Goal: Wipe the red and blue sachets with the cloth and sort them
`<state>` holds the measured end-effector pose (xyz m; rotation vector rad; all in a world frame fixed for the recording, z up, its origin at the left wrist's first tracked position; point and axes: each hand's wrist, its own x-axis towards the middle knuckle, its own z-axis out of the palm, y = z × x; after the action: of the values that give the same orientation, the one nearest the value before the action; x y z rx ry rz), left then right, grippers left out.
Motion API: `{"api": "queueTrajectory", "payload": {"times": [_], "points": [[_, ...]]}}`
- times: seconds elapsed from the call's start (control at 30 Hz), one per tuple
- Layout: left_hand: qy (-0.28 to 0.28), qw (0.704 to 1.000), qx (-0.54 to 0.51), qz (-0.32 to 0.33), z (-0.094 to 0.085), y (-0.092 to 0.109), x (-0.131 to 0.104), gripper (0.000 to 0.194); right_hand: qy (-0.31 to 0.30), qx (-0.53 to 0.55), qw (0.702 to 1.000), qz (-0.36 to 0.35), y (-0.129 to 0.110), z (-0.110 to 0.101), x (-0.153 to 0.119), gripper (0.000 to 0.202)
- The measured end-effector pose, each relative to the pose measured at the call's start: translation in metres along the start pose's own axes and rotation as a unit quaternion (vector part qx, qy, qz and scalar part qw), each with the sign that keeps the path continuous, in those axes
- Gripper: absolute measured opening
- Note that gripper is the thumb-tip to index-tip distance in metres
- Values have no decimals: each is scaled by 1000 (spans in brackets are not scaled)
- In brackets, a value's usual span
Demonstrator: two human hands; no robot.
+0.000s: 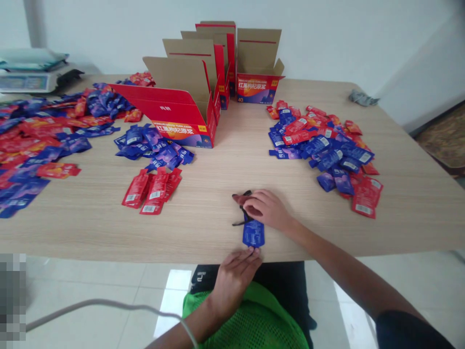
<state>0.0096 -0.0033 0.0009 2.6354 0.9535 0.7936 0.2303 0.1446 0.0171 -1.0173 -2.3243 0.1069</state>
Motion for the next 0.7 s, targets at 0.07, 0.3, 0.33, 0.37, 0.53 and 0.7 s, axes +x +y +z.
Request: {"api": "queueTrajectory", "payload": {"times": [0.07, 0.3, 0.33, 0.37, 0.53, 0.7], "points": [[-5, 1000, 0, -4, 0, 0, 0, 33, 10, -37, 999, 6, 15, -6, 16, 9], [1, 1000, -12, -15, 1, 2, -1, 32, 113, 58, 991, 42, -37, -41, 2, 21], [-5, 1000, -14, -19, 2, 2, -2, 32, 77, 76, 994, 21, -50, -41, -8, 20], [-11, 1000, -17, -24, 2, 2, -3, 32, 34, 90, 995, 3, -62, -38, -19, 17], [-7, 999, -28, -20, 2, 2, -5, 32, -36, 105, 994, -2, -67, -12, -45, 9], [3, 1000, -3, 0, -2, 1, 0, 32, 10, 22, 1000, 18, -11, -4, -7, 10]]}}
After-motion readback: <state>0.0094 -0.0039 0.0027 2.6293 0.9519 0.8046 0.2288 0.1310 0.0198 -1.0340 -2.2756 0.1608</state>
